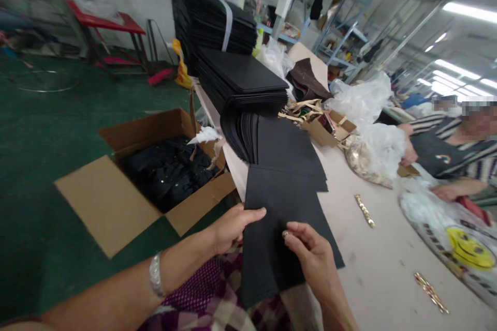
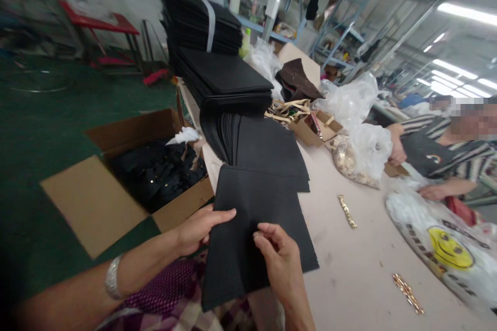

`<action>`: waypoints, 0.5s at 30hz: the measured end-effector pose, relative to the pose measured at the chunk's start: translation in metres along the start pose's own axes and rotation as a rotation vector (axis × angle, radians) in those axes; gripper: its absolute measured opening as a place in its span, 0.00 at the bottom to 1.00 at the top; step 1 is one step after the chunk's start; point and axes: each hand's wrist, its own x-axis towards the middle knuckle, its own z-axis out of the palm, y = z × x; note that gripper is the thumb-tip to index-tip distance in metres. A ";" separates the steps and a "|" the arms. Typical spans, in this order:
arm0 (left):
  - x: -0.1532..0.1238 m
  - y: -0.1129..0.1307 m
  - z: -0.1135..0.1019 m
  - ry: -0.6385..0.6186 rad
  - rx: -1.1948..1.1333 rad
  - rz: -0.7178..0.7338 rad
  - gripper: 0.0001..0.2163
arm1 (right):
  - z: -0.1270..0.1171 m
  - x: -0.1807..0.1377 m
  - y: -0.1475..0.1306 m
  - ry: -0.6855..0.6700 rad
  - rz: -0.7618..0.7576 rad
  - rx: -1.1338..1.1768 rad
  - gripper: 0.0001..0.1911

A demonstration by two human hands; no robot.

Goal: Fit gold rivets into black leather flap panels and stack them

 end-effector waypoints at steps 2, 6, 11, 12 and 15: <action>-0.002 -0.002 0.001 -0.007 0.014 -0.005 0.21 | 0.003 0.005 0.001 0.042 0.026 0.058 0.14; -0.007 -0.003 0.002 -0.020 0.033 0.002 0.22 | 0.011 0.012 -0.004 0.026 0.056 0.128 0.15; -0.012 -0.004 0.005 -0.015 0.040 0.012 0.21 | 0.014 0.012 -0.006 -0.019 0.052 0.103 0.14; -0.013 -0.005 0.005 -0.016 0.041 0.013 0.21 | 0.013 0.012 -0.006 -0.028 0.048 0.090 0.13; -0.016 -0.010 0.009 -0.037 0.048 0.016 0.21 | 0.014 0.008 -0.006 0.007 0.020 0.077 0.12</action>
